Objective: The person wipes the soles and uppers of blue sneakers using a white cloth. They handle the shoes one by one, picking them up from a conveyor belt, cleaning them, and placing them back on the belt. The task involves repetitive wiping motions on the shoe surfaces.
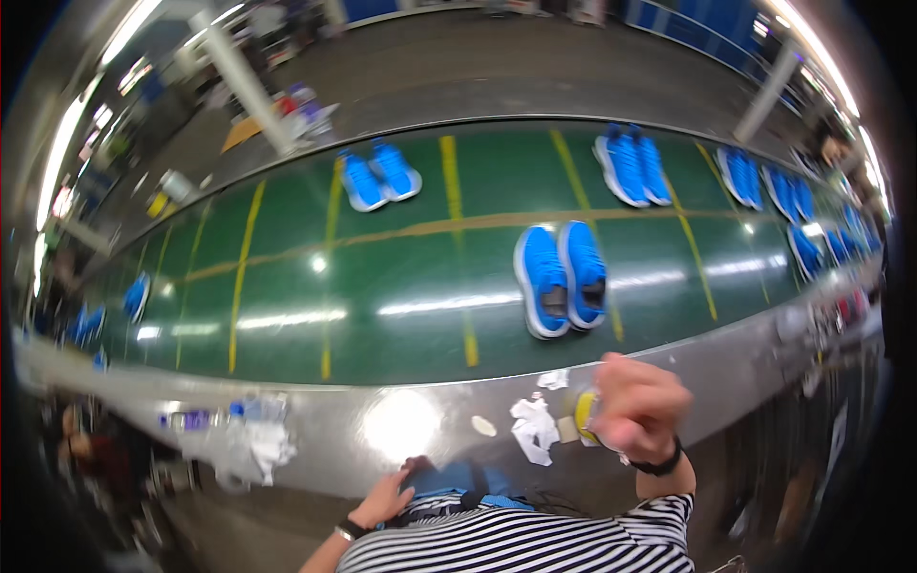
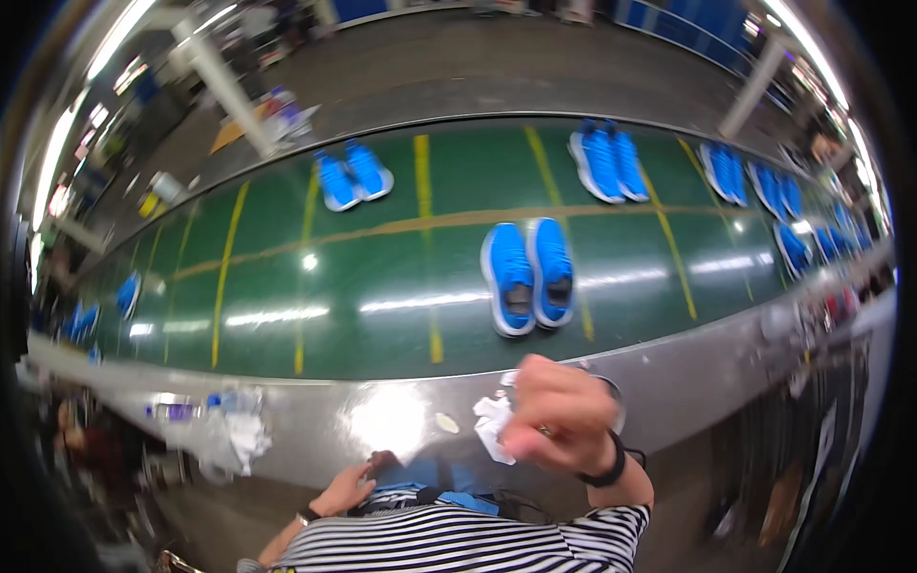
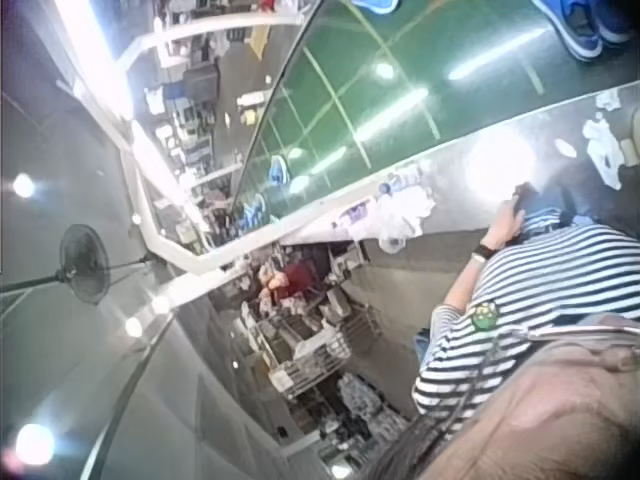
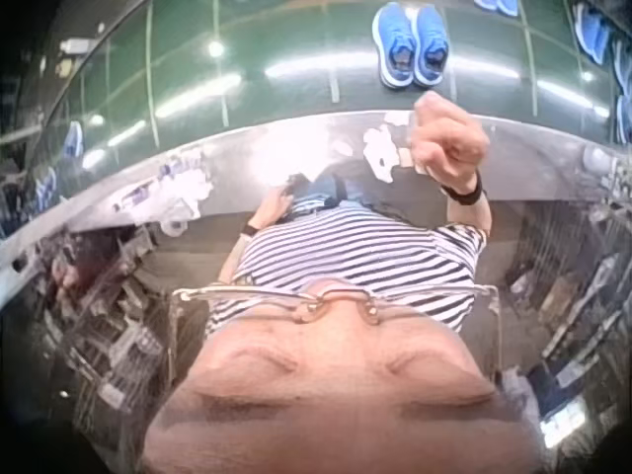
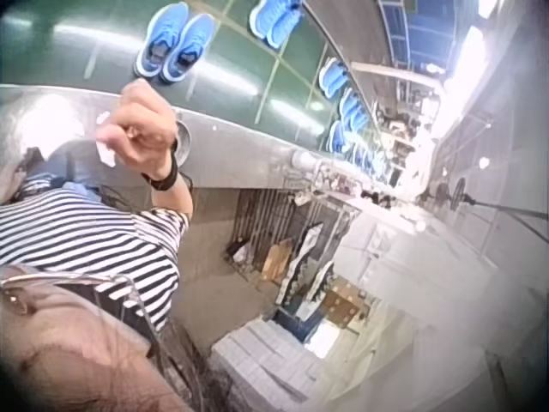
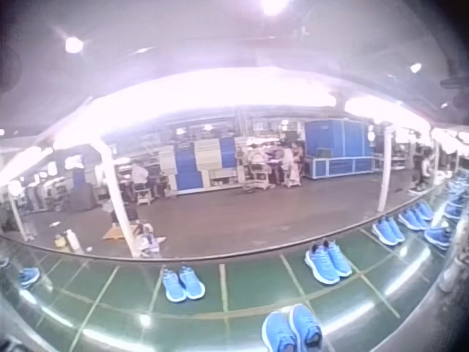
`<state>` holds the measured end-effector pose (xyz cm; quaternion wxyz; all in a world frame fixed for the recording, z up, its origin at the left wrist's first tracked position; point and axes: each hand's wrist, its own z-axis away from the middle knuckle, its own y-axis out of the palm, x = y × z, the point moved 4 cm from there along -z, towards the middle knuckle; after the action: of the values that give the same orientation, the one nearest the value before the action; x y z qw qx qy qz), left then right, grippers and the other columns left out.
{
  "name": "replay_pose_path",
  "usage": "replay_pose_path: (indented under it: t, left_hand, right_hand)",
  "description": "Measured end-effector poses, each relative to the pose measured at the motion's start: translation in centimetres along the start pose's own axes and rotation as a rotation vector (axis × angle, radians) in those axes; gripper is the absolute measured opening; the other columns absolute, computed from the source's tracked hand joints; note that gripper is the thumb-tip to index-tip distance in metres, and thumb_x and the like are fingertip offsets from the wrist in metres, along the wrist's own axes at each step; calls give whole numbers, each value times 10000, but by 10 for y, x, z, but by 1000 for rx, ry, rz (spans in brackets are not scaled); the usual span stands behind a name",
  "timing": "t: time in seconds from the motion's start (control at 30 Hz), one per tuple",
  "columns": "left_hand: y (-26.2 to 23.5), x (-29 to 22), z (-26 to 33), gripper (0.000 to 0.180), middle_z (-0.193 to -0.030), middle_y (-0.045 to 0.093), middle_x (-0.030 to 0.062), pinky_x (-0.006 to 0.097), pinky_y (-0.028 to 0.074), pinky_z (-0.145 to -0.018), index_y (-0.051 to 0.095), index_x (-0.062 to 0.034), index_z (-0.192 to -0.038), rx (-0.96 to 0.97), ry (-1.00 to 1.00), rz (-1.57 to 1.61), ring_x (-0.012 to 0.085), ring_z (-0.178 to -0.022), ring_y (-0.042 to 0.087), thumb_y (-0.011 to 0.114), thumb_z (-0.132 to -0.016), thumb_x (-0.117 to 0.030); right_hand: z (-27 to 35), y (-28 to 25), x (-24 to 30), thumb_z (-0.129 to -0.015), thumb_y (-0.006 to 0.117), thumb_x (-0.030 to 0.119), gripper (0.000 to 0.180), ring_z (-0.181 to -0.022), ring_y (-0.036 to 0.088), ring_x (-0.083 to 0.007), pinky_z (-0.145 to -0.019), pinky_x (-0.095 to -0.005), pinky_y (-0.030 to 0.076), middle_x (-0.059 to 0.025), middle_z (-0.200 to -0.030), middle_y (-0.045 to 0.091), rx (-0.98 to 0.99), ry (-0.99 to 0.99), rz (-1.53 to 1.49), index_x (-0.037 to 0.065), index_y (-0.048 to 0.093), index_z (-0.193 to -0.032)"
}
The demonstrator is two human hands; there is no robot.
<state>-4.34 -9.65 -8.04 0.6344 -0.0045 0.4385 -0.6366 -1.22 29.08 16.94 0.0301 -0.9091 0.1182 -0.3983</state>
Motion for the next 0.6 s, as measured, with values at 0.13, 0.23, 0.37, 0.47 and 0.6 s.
replay_pose_path:
  t: [0.13, 0.23, 0.37, 0.47, 0.6]
  left_hand:
    - [-11, -1, 9, 440, -1049, 525, 247, 407, 404, -859, 453, 29, -1158, -20, 132, -32, 372, -983, 497, 538, -800, -213]
    - [-28, 4, 25, 426, -1036, 516, 238, 392, 409, -849, 449, 28, -1154, -84, 119, -46, 362, -971, 498, 533, -805, -203]
    - [-28, 56, 66, 449, -1066, 506, 223, 379, 408, -863, 428, 28, -1201, -126, 66, 42, 350, -975, 507, 511, -837, -222]
    - [-38, 102, 98, 411, -1017, 517, 236, 401, 405, -844, 447, 44, -1151, -190, 58, 141, 358, -958, 499, 498, -835, -214]
    - [-55, 192, 140, 433, -994, 523, 235, 406, 412, -832, 445, 48, -1148, -365, 82, 175, 367, -956, 500, 509, -833, -244]
  right_hand:
    - [-38, 56, 52, -810, 618, 315, 254, -495, 446, -165, -489, -280, 359, -71, -600, 506, -345, -475, -192, 74, 537, -819]
    - [-58, 108, 91, -790, 587, 240, 63, -674, 427, -155, -573, -293, 328, -18, -726, 526, -187, -309, -389, 196, 597, -834]
    - [-74, 186, 115, -792, 586, 263, 91, -662, 419, -154, -577, -274, 317, 6, -728, 538, 19, -182, -575, 182, 592, -833]
    - [-97, 251, 125, -797, 589, 265, 92, -676, 423, -153, -609, -264, 322, 25, -782, 557, 195, -320, -739, 181, 595, -835]
    - [-120, 358, 118, -744, 651, 247, 318, -736, 434, -118, -637, -252, 342, -8, -797, 524, 494, -500, -883, 157, 546, -1030]
